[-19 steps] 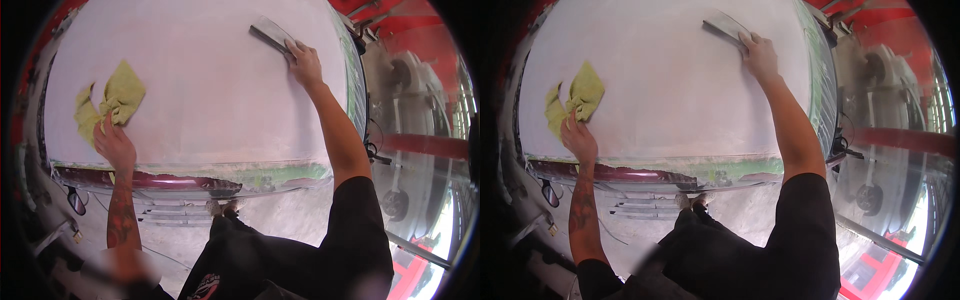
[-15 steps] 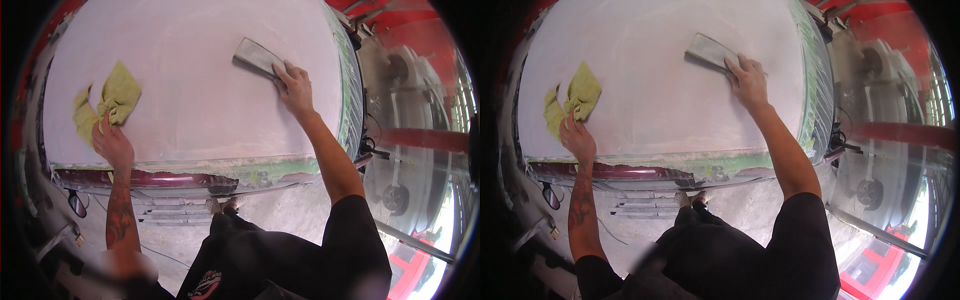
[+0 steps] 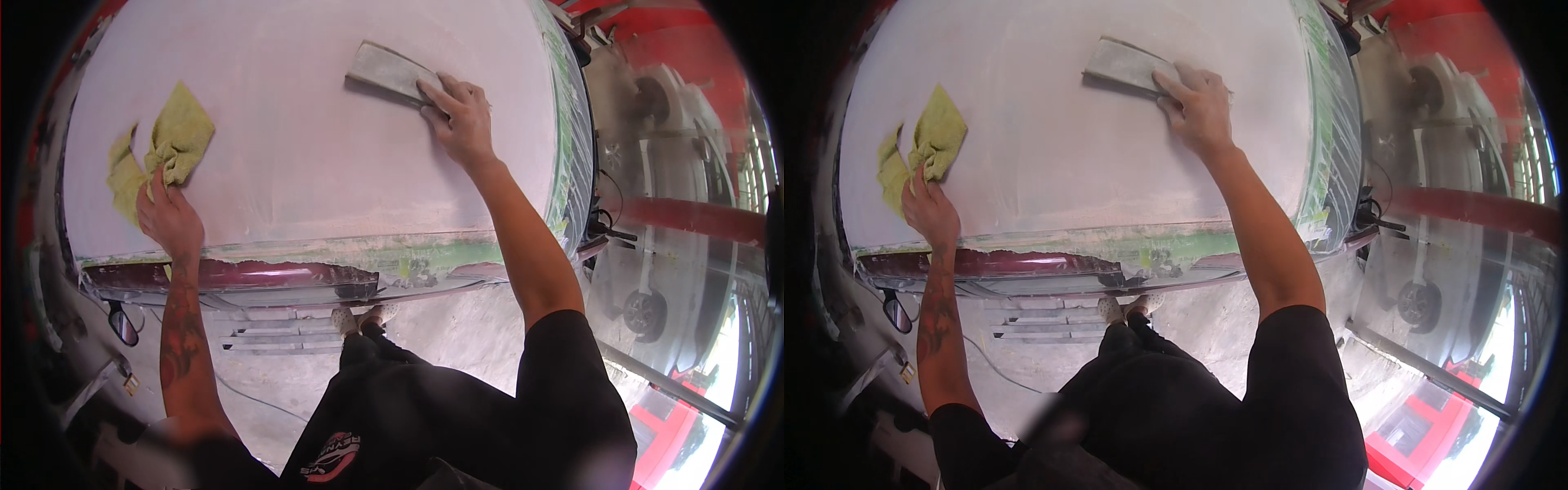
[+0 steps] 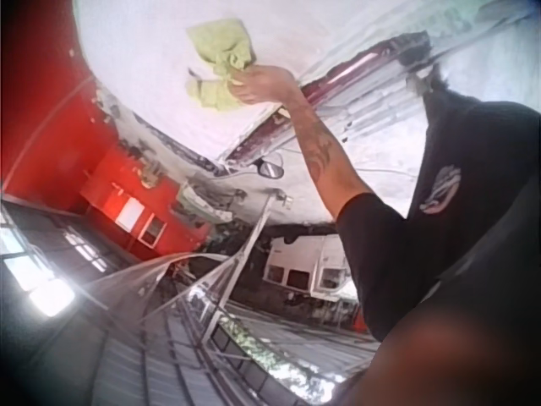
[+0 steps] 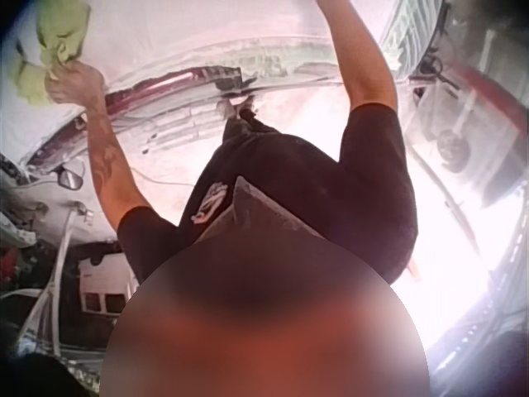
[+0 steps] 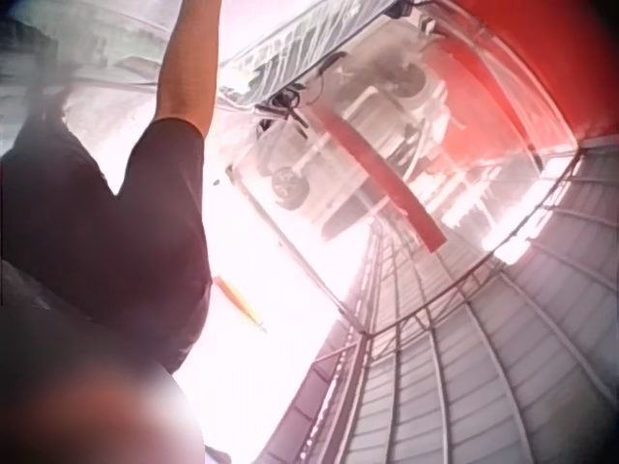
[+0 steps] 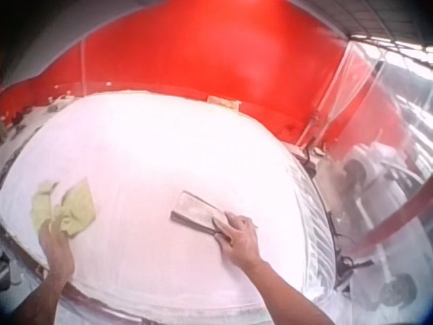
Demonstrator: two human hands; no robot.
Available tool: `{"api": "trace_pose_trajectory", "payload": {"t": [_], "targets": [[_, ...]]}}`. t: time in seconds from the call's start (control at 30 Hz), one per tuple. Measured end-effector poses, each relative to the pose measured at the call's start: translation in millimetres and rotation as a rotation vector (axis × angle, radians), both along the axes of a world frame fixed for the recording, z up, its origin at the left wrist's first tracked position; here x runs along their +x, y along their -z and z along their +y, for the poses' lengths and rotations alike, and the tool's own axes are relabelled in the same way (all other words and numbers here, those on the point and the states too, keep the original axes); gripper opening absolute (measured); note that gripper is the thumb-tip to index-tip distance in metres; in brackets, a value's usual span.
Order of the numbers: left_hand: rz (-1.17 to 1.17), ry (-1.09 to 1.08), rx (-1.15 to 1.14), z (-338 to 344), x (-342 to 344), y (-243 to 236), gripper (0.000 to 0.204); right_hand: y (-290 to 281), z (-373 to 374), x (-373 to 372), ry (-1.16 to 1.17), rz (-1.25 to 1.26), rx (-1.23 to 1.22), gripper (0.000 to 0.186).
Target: Sanding the roof of a car with a sanding block and wiping it with a cloth.
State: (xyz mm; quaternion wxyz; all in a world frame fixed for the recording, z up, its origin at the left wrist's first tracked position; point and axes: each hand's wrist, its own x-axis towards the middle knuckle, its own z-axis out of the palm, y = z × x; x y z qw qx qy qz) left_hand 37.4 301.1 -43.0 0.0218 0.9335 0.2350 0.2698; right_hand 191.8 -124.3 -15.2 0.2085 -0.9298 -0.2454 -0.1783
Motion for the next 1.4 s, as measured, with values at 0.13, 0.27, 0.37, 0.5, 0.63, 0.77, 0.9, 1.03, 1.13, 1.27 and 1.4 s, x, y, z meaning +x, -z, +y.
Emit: {"api": "trace_pose_trajectory", "payload": {"t": [0.13,0.27,0.37,0.5,0.63,0.77,0.9,1.03,1.13,1.27,1.4], "targets": [[0.007,-0.001,-0.001,-4.7,1.4,6.7,0.042,7.1,-23.9,-126.0,-0.222,0.164,-0.081,0.061],[-0.004,0.016,0.018,-7.8,3.8,0.5,0.042,1.1,-19.5,-76.7,-0.224,0.048,-0.130,0.056],[-0.017,0.032,0.004,-10.7,11.3,4.4,0.042,-9.4,-2.2,20.2,-0.039,-0.064,-0.026,0.041],[0.001,-0.008,-0.008,-2.6,5.2,8.2,0.042,-3.6,13.6,0.5,-0.049,-0.034,-0.011,0.042],[0.007,-0.014,-0.012,-3.7,2.1,7.4,0.043,5.7,-6.4,-127.3,-0.198,0.163,-0.085,0.054],[-0.003,0.005,-0.012,-5.0,4.9,2.6,0.043,-2.7,-2.9,-91.8,-0.228,0.074,-0.140,0.049],[-0.016,0.014,-0.020,-10.8,13.8,7.1,0.043,-9.8,27.9,21.6,0.013,-0.096,-0.051,0.039],[-0.003,-0.014,-0.016,-0.6,4.6,10.1,0.042,0.1,45.1,-43.7,-0.007,-0.011,-0.053,0.043],[0.016,-0.022,-0.020,-0.7,1.4,7.8,0.042,4.1,32.3,-135.9,-0.122,0.102,-0.052,0.053],[0.005,0.015,-0.046,-7.6,5.9,3.0,0.042,-4.0,24.1,-103.7,-0.222,0.052,-0.156,0.052],[-0.005,0.029,-0.054,-12.2,11.0,1.8,0.042,-14.9,60.5,2.1,-0.038,-0.061,-0.058,0.040]]}}
